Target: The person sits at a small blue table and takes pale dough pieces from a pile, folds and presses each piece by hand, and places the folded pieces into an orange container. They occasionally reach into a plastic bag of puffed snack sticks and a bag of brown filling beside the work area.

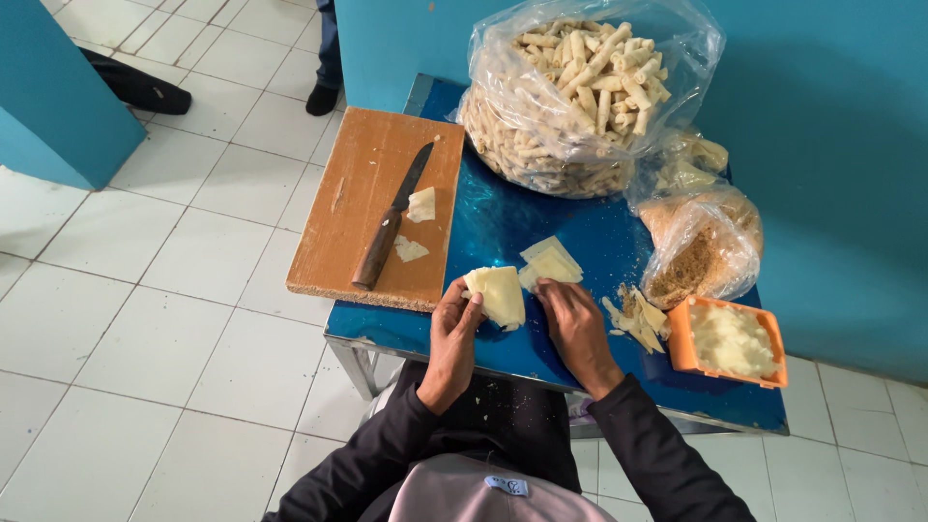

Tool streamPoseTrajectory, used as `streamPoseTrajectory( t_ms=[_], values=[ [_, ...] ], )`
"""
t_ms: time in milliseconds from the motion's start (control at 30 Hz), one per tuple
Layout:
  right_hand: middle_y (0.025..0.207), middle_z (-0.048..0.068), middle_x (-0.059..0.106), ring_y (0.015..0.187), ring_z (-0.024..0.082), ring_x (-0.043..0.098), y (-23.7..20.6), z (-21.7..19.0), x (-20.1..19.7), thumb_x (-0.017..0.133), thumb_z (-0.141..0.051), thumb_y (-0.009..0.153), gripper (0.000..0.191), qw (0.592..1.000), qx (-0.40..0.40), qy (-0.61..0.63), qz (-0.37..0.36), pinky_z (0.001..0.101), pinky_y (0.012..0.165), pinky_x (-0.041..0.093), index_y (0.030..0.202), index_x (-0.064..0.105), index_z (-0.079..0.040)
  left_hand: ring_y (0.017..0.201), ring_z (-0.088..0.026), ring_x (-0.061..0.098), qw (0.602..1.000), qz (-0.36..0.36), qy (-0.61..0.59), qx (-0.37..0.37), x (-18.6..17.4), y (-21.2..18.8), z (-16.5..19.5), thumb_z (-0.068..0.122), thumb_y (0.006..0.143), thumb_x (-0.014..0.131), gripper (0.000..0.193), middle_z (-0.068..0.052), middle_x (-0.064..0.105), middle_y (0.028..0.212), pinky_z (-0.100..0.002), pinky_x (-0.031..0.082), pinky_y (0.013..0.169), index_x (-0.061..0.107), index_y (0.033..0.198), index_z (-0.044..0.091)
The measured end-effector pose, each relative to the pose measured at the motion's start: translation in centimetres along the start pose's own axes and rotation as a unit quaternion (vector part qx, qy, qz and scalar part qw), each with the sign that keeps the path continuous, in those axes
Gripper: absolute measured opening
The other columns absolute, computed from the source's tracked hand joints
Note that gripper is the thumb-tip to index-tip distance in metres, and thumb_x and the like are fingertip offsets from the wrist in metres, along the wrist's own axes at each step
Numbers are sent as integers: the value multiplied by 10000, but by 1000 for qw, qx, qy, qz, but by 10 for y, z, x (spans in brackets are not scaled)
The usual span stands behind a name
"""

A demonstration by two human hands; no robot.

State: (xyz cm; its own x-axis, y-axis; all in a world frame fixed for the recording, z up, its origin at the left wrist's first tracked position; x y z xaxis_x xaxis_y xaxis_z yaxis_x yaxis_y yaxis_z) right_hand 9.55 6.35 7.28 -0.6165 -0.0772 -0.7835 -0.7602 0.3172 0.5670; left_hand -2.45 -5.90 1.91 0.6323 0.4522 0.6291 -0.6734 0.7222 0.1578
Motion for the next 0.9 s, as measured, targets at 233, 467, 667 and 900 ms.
streamPoseTrajectory(
  t_ms=[233,467,667,900],
  values=[
    [1072,108,721,965,242,706,15,-35,-20,767,-141,884,227,991,44,121,36,336,785,570,1082,702,-51,1087,-108,622,1000,-18,-2,-5,5,0,-6,221,1075,551,352,-42,666,1188,-293,503,960,574,1326,-24],
    [1046,62,729,921,164,725,13,-41,-11,770,-110,907,128,987,67,137,44,284,772,581,1013,705,-78,1068,-107,616,999,-29,-11,-16,11,4,-14,167,1049,618,371,-59,667,1185,-273,497,937,556,1359,-29],
    [959,61,710,857,127,659,-12,23,27,691,-157,1007,156,828,301,473,-10,269,765,541,1076,707,-18,938,-118,657,999,-19,-1,-44,9,7,-15,125,1013,625,303,-74,693,1072,-288,551,807,559,1277,-8],
    [1012,54,715,875,139,671,-35,92,47,654,-140,998,112,589,415,693,29,269,780,543,1069,687,-60,968,-103,649,999,-14,-20,-39,5,6,-12,111,1034,595,230,-64,694,1077,-271,542,854,567,1233,0]
  ],
)
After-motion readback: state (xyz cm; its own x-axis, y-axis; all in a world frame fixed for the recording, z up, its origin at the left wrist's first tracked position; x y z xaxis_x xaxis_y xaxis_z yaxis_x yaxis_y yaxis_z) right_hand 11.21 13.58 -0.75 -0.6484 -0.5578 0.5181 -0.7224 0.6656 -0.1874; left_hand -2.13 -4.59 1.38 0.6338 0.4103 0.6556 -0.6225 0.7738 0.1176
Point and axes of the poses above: each hand's wrist, its own y-axis towards the middle knuckle, its own x-axis out of the palm, z = x × y, the point moved 6 cm from there along y, towards the middle knuckle
